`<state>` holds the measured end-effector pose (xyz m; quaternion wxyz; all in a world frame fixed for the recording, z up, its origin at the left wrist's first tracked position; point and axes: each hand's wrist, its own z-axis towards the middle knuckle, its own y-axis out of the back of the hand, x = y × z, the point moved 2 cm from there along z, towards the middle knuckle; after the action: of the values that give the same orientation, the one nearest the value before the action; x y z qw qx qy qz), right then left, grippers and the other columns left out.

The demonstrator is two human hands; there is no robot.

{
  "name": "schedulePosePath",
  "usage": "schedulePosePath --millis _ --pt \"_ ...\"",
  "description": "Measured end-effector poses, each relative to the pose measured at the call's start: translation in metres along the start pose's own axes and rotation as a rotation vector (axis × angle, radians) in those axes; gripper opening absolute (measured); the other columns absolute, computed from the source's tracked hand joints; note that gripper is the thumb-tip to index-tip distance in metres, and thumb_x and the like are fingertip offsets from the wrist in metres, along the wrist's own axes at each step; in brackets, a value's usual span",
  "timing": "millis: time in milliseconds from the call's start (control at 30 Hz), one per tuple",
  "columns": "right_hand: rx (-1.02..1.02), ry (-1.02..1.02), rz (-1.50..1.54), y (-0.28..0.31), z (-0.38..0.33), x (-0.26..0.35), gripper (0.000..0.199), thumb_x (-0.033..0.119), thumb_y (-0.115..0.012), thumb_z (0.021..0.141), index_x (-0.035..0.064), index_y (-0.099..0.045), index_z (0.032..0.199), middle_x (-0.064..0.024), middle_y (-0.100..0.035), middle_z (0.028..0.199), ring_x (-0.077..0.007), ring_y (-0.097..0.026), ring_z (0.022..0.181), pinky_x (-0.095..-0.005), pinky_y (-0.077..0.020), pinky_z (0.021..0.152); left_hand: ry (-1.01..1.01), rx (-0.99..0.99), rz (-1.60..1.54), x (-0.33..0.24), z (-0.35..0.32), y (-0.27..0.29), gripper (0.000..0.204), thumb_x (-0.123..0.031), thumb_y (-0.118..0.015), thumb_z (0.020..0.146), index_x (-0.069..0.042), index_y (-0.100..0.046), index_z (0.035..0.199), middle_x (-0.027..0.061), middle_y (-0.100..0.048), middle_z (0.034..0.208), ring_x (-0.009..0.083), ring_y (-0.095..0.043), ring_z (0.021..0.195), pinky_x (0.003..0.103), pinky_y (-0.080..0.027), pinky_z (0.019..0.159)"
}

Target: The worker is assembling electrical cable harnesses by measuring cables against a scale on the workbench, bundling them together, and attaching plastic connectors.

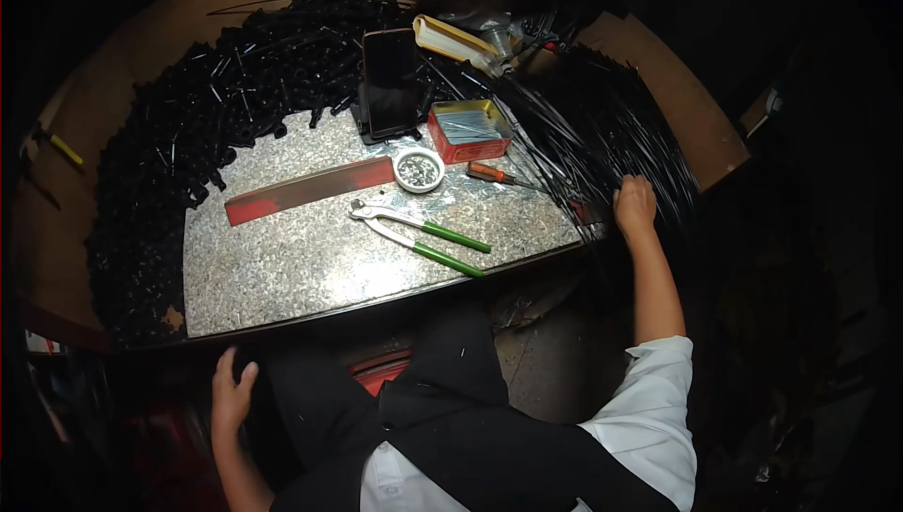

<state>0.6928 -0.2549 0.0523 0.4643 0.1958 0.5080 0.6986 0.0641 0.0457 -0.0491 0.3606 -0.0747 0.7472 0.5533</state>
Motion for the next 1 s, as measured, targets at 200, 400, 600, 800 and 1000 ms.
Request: schedulePosePath --millis 200,400,600,800,1000 --pt "0.084 0.011 0.006 0.003 0.003 -0.023 0.023 0.016 -0.065 0.083 -0.0038 -0.062 0.094 -0.0222 -0.06 0.101 -0.0389 -0.058 0.097 -0.046 -0.0474 0.085 -0.953 -0.078 -0.562 -0.191 -0.056 0.072 0.037 -0.013 -0.066 0.082 0.001 -0.056 0.115 0.026 -0.061 0.111 0.0386 -0.062 0.099 0.043 -0.05 0.084" --pt "-0.191 -0.035 0.298 0.032 0.033 -0.052 0.031 0.023 -0.058 0.088 -0.0049 -0.061 0.102 -0.027 -0.059 0.104 -0.0437 -0.055 0.101 -0.0462 -0.0447 0.087 -1.339 0.034 -0.71 -0.225 -0.12 0.146 0.041 -0.009 -0.061 0.084 -0.02 -0.048 0.121 0.0132 -0.043 0.132 0.034 -0.05 0.11 0.044 -0.047 0.072" --pt "-0.074 -0.017 0.468 0.076 0.086 -0.022 0.042 0.032 -0.061 0.089 -0.0081 -0.056 0.077 -0.0246 -0.06 0.073 -0.0368 -0.062 0.075 -0.0422 -0.0464 0.07 -1.346 0.008 -0.661 -0.232 -0.146 0.152 0.049 -0.003 -0.072 0.073 -0.025 -0.049 0.11 0.0051 -0.046 0.118 0.0385 -0.045 0.109 0.052 -0.044 0.071" --pt "0.07 -0.214 0.662 0.132 0.114 -0.013 0.034 0.024 -0.067 0.086 -0.0017 -0.053 0.068 -0.0128 -0.057 0.062 -0.0198 -0.059 0.056 -0.0348 -0.0453 0.053 -1.571 -0.35 -0.725 -0.256 -0.14 0.132 0.049 0.001 -0.072 0.069 -0.021 -0.046 0.105 -0.0012 -0.044 0.099 0.0253 -0.05 0.089 0.048 -0.044 0.065" --pt "-0.192 -0.02 0.622 0.189 0.11 0.032 0.031 0.024 -0.072 0.078 -0.0012 -0.055 0.074 -0.0135 -0.06 0.069 -0.0205 -0.058 0.067 -0.0352 -0.0472 0.064 -1.4 -0.46 -0.437 -0.263 -0.147 0.14 0.037 -0.017 -0.065 0.088 -0.016 -0.039 0.115 0.0081 -0.043 0.106 0.0256 -0.05 0.096 0.064 -0.044 0.084"
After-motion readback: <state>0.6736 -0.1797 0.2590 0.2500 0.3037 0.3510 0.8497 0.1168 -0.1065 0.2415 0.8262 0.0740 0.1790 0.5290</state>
